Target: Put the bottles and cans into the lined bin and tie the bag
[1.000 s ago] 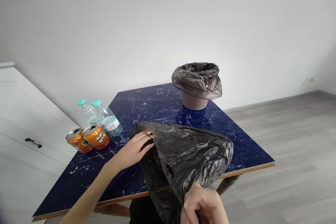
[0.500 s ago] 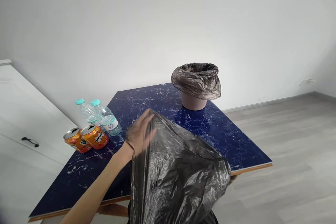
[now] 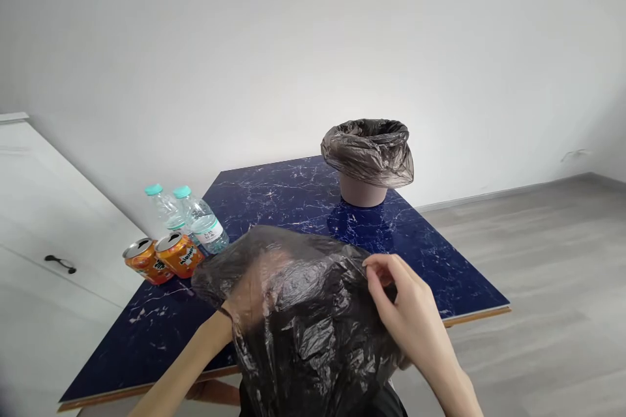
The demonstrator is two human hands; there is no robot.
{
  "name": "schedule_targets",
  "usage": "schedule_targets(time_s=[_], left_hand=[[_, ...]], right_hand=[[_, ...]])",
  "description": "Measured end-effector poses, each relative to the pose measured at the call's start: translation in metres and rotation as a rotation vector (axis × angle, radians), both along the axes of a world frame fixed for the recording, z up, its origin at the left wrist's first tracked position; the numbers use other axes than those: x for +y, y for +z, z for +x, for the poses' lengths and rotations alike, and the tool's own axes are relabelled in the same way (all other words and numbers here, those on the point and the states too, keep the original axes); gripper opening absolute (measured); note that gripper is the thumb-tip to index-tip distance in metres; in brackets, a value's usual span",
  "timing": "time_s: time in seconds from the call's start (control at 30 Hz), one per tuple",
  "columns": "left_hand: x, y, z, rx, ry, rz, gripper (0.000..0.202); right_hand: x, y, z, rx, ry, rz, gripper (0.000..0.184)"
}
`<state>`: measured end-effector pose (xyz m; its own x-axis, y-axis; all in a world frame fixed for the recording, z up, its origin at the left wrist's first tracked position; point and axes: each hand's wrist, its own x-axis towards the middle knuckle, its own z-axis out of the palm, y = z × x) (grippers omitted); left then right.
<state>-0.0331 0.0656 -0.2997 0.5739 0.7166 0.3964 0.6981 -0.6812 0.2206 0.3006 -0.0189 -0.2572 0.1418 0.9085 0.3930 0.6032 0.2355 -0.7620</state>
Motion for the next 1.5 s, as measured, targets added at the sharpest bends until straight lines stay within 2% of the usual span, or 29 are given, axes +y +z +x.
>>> schedule_targets(time_s=[0.07,0.2,0.27,0.37,0.47,0.53,0.73,0.83,0.93,1.07,1.13,1.23,1.33,1.43,1.5], left_hand=[[-0.002,-0.001,-0.002,0.088,-0.036,-0.072,0.058],[-0.002,0.004,0.0,0.267,-0.055,-0.229,0.094],[0.0,0.008,0.002,0.327,-0.061,-0.279,0.107],[0.002,0.015,0.001,0.344,-0.099,-0.297,0.119],[0.004,0.023,-0.004,0.34,-0.165,-0.346,0.123],[0.005,0.026,-0.006,0.344,-0.19,-0.386,0.123],[0.003,0.033,-0.004,0.35,-0.19,-0.393,0.134],[0.002,0.039,-0.004,0.349,-0.209,-0.371,0.135],[0.001,0.047,-0.008,0.335,-0.172,-0.269,0.134],[0.004,0.057,-0.014,0.286,-0.082,-0.092,0.137],[0.009,0.058,-0.017,0.27,-0.043,-0.067,0.138],[0.016,0.057,-0.021,0.265,-0.015,-0.069,0.133],[0.014,0.055,-0.022,0.235,0.043,-0.011,0.11],[-0.003,0.052,-0.016,0.206,0.071,0.05,0.086],[-0.018,0.044,-0.011,0.195,0.102,0.066,0.083]], right_hand=[[0.021,-0.017,0.009,-0.065,-0.062,-0.004,0.026],[0.05,-0.044,0.029,-0.153,-0.176,-0.072,0.036],[0.06,-0.051,0.042,-0.08,-0.15,-0.178,0.037],[0.07,-0.055,0.059,0.117,-0.034,-0.359,0.039],[0.074,-0.049,0.066,0.303,0.097,-0.494,0.049],[0.072,-0.041,0.064,0.348,0.194,-0.555,0.056],[0.052,-0.009,0.037,0.297,0.525,-0.738,0.059],[0.05,-0.003,0.028,0.243,0.622,-0.719,0.052],[0.052,-0.002,0.028,0.256,0.554,-0.557,0.044],[0.052,-0.001,0.032,0.297,0.252,-0.294,0.048],[0.051,-0.002,0.033,0.298,0.135,-0.172,0.05],[0.051,-0.005,0.034,0.274,-0.002,-0.082,0.048],[0.053,-0.01,0.034,0.273,-0.087,-0.077,0.047],[0.054,-0.013,0.036,0.394,-0.02,-0.21,0.051],[0.054,-0.015,0.039,0.44,0.048,-0.349,0.055]])
